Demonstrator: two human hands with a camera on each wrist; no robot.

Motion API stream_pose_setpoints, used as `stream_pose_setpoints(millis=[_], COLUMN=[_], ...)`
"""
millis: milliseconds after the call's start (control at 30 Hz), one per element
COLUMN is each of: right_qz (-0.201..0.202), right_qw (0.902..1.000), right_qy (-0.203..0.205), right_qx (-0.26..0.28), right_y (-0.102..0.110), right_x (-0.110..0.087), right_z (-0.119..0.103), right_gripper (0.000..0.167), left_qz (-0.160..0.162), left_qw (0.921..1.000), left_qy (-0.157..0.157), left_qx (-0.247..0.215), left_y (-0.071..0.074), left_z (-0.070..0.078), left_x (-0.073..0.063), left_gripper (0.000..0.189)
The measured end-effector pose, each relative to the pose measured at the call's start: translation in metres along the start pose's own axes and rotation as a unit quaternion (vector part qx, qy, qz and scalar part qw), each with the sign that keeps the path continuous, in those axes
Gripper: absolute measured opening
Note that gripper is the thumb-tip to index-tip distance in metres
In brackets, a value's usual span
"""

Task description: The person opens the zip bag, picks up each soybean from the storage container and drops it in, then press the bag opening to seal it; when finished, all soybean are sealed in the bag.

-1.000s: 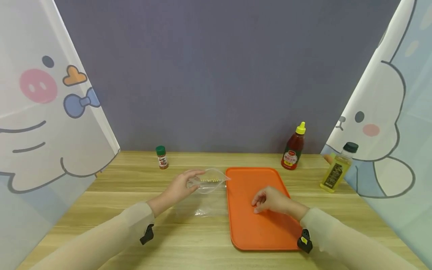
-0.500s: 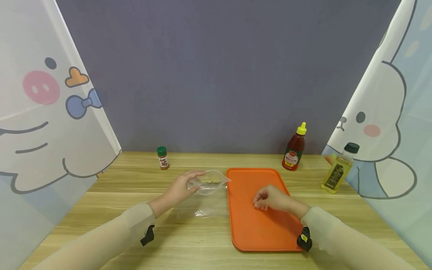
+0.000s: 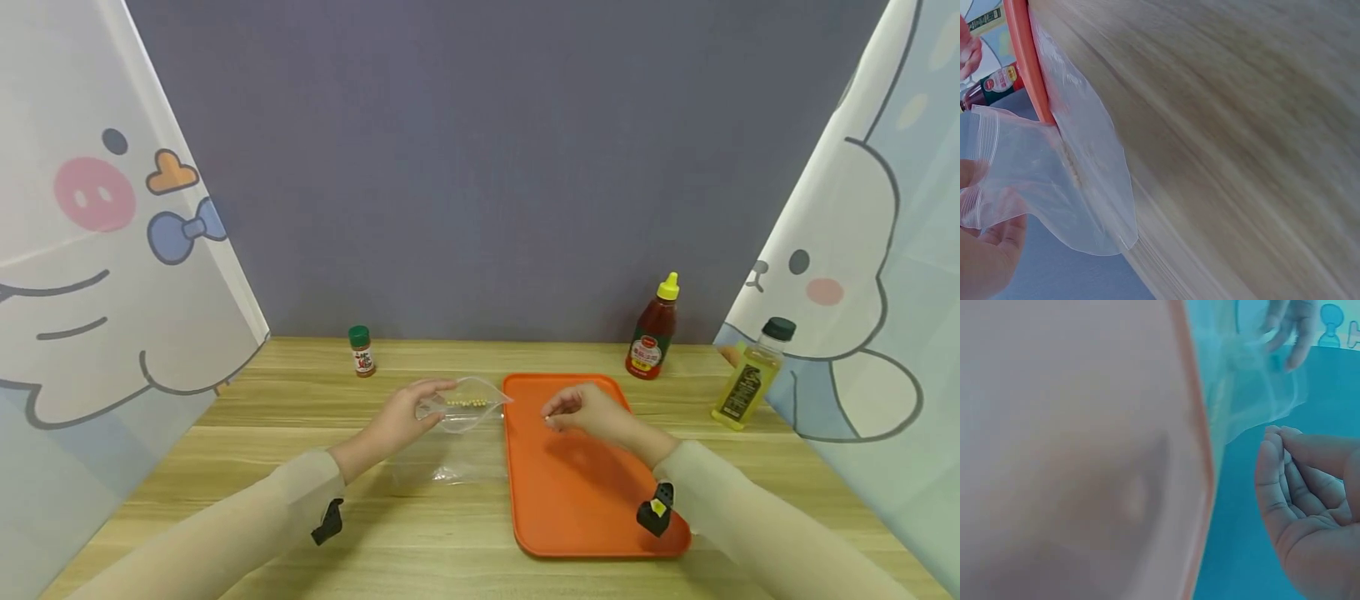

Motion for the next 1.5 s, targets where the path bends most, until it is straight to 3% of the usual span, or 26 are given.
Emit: stream_pose_setpoints(millis=[633, 800, 1167, 1500], right_qz=[0.037, 0.050, 0.057, 0.103], right_qw=[0.9972, 0.9974, 0.9979, 0.9942], right_qy=[0.034, 0.027, 0.032, 0.020], right_qx=[0.056, 0.045, -0.003, -0.027], right_y=[-0.030, -0.039, -0.054, -0.031], right_x=[0.053, 0.066, 0.071, 0.062], right_z=[-0.047, -0.054, -0.061, -0.048], right_gripper=[0.024, 0.021, 0.017, 0.013], left_qz=[-0.002, -0.008, -0.013, -0.011], left_qw=[1.0000, 1.0000, 0.9998, 0.9998], left_qy=[0.002, 0.000, 0.009, 0.002], left_qx=[-0.002, -0.005, -0.013, -0.017], left_y=[-0.001, -0.001, -0.002, -0.003], left_z=[0.003, 0.004, 0.005, 0.004], left_x=[0.003, 0.004, 0.005, 0.004], left_gripper=[0.050, 0.050, 0.051, 0.049])
Point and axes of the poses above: each hand's wrist, its own x-axis towards the middle knuckle, its own y-axis out of the back of the hand, z = x × y, the point moved 5 cm from there along x, towards the middle knuckle, and after that the axes turned 5 degrees about y, right-handed, at the moved point
